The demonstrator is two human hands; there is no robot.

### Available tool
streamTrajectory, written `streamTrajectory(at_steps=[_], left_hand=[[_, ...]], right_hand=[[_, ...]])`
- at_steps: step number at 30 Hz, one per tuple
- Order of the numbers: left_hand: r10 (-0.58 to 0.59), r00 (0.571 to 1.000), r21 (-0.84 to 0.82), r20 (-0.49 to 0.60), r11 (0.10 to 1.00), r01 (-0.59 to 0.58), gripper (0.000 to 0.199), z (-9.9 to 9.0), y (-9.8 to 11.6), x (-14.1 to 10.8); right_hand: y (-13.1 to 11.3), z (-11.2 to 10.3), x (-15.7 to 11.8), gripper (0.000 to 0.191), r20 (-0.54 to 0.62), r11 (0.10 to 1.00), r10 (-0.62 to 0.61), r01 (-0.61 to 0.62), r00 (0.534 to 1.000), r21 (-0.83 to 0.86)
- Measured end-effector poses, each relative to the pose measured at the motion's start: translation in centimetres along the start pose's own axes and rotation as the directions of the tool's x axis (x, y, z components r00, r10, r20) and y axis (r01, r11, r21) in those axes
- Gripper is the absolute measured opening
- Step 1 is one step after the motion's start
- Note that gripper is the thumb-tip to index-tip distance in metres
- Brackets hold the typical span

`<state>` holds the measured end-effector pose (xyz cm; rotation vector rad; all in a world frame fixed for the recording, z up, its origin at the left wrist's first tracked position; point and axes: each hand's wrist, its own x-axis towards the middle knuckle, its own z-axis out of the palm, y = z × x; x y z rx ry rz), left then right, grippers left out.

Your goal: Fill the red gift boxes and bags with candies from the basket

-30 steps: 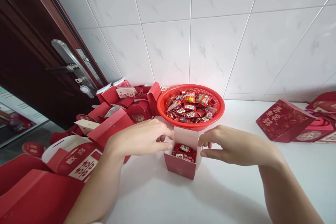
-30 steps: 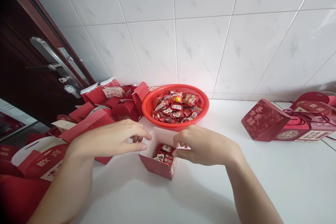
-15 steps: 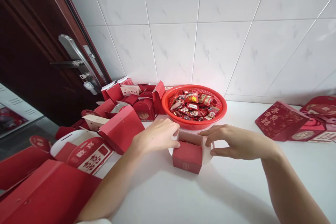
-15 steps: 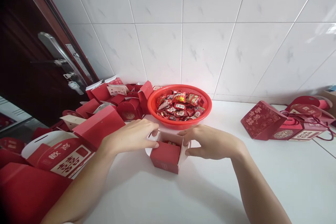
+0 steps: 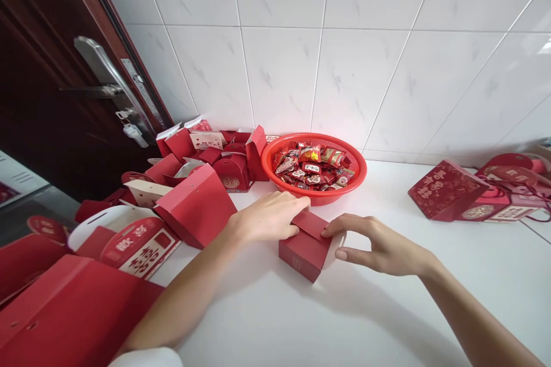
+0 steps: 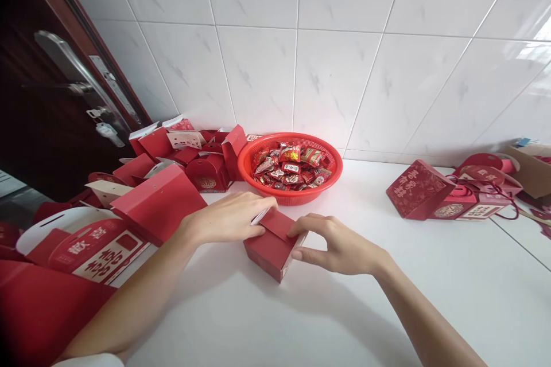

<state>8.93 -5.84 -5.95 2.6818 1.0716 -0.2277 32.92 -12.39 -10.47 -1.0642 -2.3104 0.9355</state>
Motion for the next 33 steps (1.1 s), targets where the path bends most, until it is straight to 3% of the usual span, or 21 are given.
streamTrajectory(at_steps=[6, 12, 16, 20, 23, 28, 33], left_hand=[[-0.023, 1.000, -0.116, 0.018, 0.993, 0.025, 0.032, 0.4, 0.4, 0.1], [0.044, 0.997, -0.284, 0.058, 0.958, -0.026, 0.045, 0.3, -0.3, 0.1], [0.098, 0.994, -0.358, 0.054, 0.931, -0.072, 0.024, 0.2, -0.6, 0.5], [0.159, 0.984, -0.330, 0.077, 0.936, -0.125, 0.010, 0.6, -0.4, 1.1], [0.103, 0.993, -0.299, 0.063, 0.951, -0.080, 0.006, 0.9, -0.1, 1.1], [-0.068, 0.997, -0.197, 0.031, 0.978, 0.073, 0.016, 1.1, 0.0, 0.7], [-0.132, 0.989, -0.218, 0.063, 0.965, 0.143, 0.018, 1.4, 0.3, 0.6]], right_hand=[[1.8, 3.8, 1.2, 0.049, -0.302, 0.999, 0.024, -0.016, 0.953, 0.029], [2.7, 6.1, 1.6, 0.057, -0.339, 0.983, 0.155, -0.113, 0.928, 0.142], [3.0, 6.6, 1.5, 0.061, -0.350, 0.958, 0.241, -0.165, 0.905, 0.235], [3.1, 7.3, 1.5, 0.059, -0.455, 0.960, 0.263, -0.183, 0.851, 0.213], [2.9, 7.9, 1.4, 0.050, -0.550, 0.973, 0.229, -0.185, 0.803, 0.136], [2.7, 8.8, 0.9, 0.036, -0.661, 0.989, 0.038, -0.121, 0.749, -0.080], [2.3, 9.4, 0.0, 0.058, -0.597, 0.938, -0.100, -0.124, 0.796, -0.323]])
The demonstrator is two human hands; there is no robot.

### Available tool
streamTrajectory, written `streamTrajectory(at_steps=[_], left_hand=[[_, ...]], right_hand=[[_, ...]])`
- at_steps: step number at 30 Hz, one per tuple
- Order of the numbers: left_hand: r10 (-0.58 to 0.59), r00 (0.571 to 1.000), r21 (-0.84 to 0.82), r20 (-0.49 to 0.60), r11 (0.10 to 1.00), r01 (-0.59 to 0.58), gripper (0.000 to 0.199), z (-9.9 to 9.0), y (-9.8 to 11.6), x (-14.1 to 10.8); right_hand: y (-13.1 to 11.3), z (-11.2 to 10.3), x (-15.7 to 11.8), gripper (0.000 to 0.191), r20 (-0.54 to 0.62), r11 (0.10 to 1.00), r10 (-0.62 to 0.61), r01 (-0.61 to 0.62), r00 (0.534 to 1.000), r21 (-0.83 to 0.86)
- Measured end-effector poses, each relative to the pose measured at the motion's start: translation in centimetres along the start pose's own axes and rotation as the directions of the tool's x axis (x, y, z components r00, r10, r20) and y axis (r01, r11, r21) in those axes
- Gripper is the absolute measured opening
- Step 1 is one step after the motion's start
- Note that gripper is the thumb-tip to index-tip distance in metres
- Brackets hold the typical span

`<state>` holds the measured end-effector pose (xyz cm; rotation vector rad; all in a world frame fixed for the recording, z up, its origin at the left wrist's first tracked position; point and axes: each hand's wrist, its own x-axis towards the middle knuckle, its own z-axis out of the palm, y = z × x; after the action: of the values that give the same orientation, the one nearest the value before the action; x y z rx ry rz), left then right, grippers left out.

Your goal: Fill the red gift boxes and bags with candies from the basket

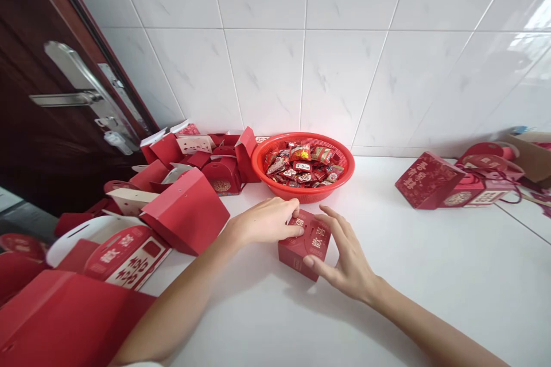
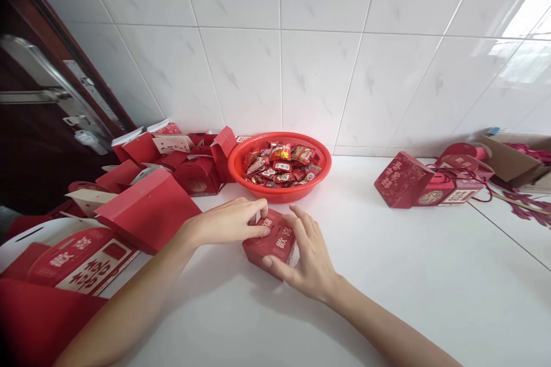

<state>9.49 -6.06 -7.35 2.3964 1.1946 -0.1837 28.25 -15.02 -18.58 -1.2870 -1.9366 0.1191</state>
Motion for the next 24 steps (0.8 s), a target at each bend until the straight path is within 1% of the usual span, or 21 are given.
streamTrajectory(at_steps=[2, 3, 5, 7, 10, 12, 14, 15, 17, 19, 21, 22, 23, 24], left_hand=[[0.011, 1.000, -0.020, -0.026, 1.000, -0.011, 0.017, 0.5, 0.2, 0.2], [0.024, 0.999, -0.036, -0.042, 0.999, -0.025, 0.017, 0.8, 0.4, 0.3], [0.051, 0.995, -0.073, -0.083, 0.996, -0.057, 0.020, 1.7, 0.7, 0.8], [0.067, 0.986, -0.118, -0.151, 0.989, -0.085, 0.024, 2.7, 1.1, 1.4], [0.115, 0.962, -0.235, -0.249, 0.956, -0.175, 0.024, 3.9, 1.8, 2.3], [0.172, 0.948, -0.318, -0.269, 0.913, -0.256, 0.021, 4.4, 2.2, 2.7], [0.225, 0.939, -0.374, -0.261, 0.873, -0.313, 0.021, 4.8, 2.3, 2.9], [0.245, 0.937, -0.396, -0.251, 0.857, -0.330, 0.022, 4.9, 2.3, 2.9], [0.259, 0.935, -0.437, -0.242, 0.832, -0.343, 0.024, 5.1, 2.2, 3.1], [0.241, 0.926, -0.447, -0.290, 0.822, -0.354, 0.023, 4.9, 2.3, 3.1], [0.230, 0.891, -0.439, -0.390, 0.804, -0.400, 0.020, 4.2, 3.0, 2.8], [0.246, 0.867, -0.450, -0.433, 0.775, -0.444, 0.021, 3.8, 3.6, 2.4], [0.270, 0.847, -0.480, -0.458, 0.726, -0.492, 0.022, 3.5, 4.4, 1.7], [0.310, 0.833, -0.533, -0.459, 0.655, -0.537, 0.023, 3.4, 5.3, 0.7]], right_hand=[[-0.1, -0.2, -0.3, 0.064, 0.031, 0.997, -0.019, 0.021, 0.999, -0.078], [-0.1, -0.3, -0.5, 0.065, 0.046, 0.994, -0.005, 0.010, 0.999, -0.108], [0.2, -0.8, -0.6, 0.065, 0.074, 0.989, 0.056, -0.045, 0.996, -0.144], [0.8, -1.5, -0.7, 0.067, 0.073, 0.982, 0.130, -0.118, 0.989, -0.148], [2.0, -2.8, -0.8, 0.068, -0.003, 0.970, 0.202, -0.201, 0.979, -0.134], [2.8, -3.4, -1.1, 0.062, -0.062, 0.964, 0.228, -0.234, 0.972, -0.129], [3.3, -3.8, -1.3, 0.055, -0.096, 0.957, 0.247, -0.259, 0.964, -0.134], [3.3, -3.8, -1.4, 0.054, -0.108, 0.952, 0.256, -0.270, 0.960, -0.144], [3.3, -3.6, -1.5, 0.057, -0.127, 0.940, 0.274, -0.293, 0.953, -0.177], [3.0, -3.2, -1.4, 0.061, -0.152, 0.924, 0.288, -0.316, 0.946, -0.216], [2.7, -2.8, -1.0, 0.059, -0.171, 0.912, 0.302, -0.336, 0.938, -0.234], [2.5, -2.6, -0.8, 0.057, -0.173, 0.908, 0.313, -0.348, 0.934, -0.233], [2.5, -2.5, -0.5, 0.055, -0.173, 0.903, 0.330, -0.364, 0.928, -0.227], [2.5, -2.4, -0.3, 0.053, -0.173, 0.898, 0.351, -0.383, 0.920, -0.219]])
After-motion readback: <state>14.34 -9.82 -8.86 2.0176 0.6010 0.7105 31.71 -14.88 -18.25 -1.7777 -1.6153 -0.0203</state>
